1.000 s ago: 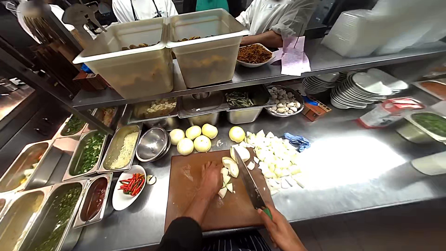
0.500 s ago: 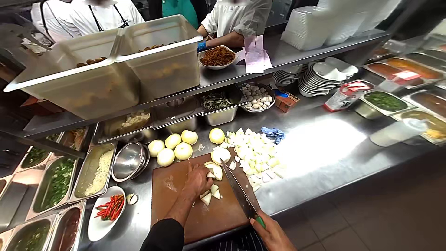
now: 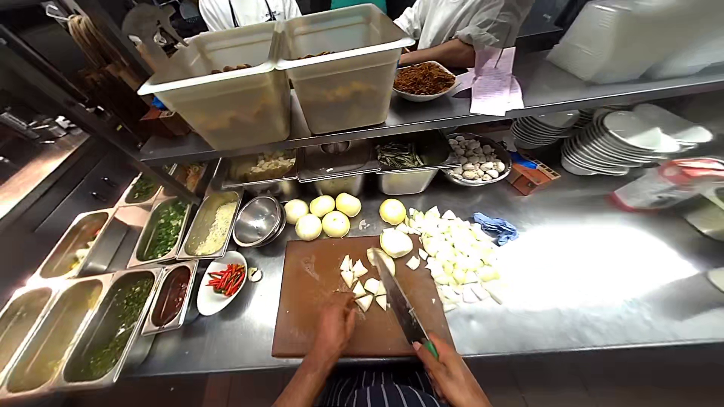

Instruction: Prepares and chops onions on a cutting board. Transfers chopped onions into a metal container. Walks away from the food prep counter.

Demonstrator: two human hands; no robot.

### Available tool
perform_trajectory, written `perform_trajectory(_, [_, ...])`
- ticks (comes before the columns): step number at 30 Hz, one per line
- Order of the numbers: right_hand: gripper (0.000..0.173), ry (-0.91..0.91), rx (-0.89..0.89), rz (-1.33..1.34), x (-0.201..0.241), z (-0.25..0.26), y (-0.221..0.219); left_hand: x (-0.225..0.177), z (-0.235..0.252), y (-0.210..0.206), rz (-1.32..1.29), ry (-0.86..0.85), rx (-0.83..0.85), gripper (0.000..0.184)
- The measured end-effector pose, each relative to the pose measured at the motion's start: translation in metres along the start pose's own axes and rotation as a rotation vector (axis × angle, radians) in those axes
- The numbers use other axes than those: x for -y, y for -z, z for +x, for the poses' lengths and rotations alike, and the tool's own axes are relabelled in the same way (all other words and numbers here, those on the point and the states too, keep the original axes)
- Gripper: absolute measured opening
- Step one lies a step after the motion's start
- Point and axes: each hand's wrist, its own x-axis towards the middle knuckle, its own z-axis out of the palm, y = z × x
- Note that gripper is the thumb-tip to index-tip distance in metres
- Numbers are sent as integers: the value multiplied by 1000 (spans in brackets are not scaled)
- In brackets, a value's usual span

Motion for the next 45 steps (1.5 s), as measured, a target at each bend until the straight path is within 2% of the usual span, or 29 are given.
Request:
perform_trajectory(2, [32, -70, -65, 189, 7, -3, -1, -15, 9, -22, 52, -125, -50, 43])
perform_trajectory(4, [30, -94, -114, 242, 12, -2, 5, -31, 32, -32, 204, -173, -67, 45])
perform_trajectory(8, [30, -77, -119, 219, 8, -7, 16, -61, 78, -30, 493, -97, 220, 42])
perform_trajectory(11, [32, -56, -115, 124, 2, -13, 22, -74, 94, -12, 507, -106, 287, 38])
perform_trajectory(15, [37, 35, -40, -77, 1, -25, 25, -52, 59, 49, 423, 129, 277, 57])
perform_trajectory(17, [40, 121, 47, -226, 3, -24, 24, -23, 27, 54, 413, 228, 275, 58])
perform_trajectory(19, [41, 181, 149, -373, 6, -14, 13, 8, -1, 30, 409, 205, 186, 54])
perform_trajectory(21, [43, 193, 238, -508, 15, -2, -3, 38, -19, 0, 345, 93, 0, 54])
perform_trajectory(23, [44, 176, 275, -639, 30, 6, -16, 56, -33, -18, 238, -10, -205, 56])
perform_trajectory(25, [44, 163, 295, -740, 48, 10, -22, 66, -42, -24, 128, -80, -329, 46])
perform_trajectory(28, [43, 172, 333, -861, 68, 10, -27, 78, -43, -31, 105, -205, -411, 22])
perform_trajectory(35, [38, 31, 397, -1042, 115, 6, -31, 76, -37, -37, 158, -236, -460, 18])
perform_trajectory(37, [37, 20, 394, -1031, 105, 20, -46, 75, -39, -39, 172, -212, -456, 17])
perform_trajectory(40, [37, 182, 319, -937, 68, 37, -54, 73, -39, -39, 154, -210, -471, 16])
perform_trajectory(41, [39, 242, 284, -868, 54, 37, -50, 76, -39, -36, 142, -225, -475, 19])
perform_trajectory(42, [43, 280, 234, -777, 41, 33, -44, 79, -37, -30, 139, -235, -453, 33])
perform_trajectory(45, [46, 261, 23, -499, 19, 13, -18, 78, 1, -1, 235, -205, -208, 116])
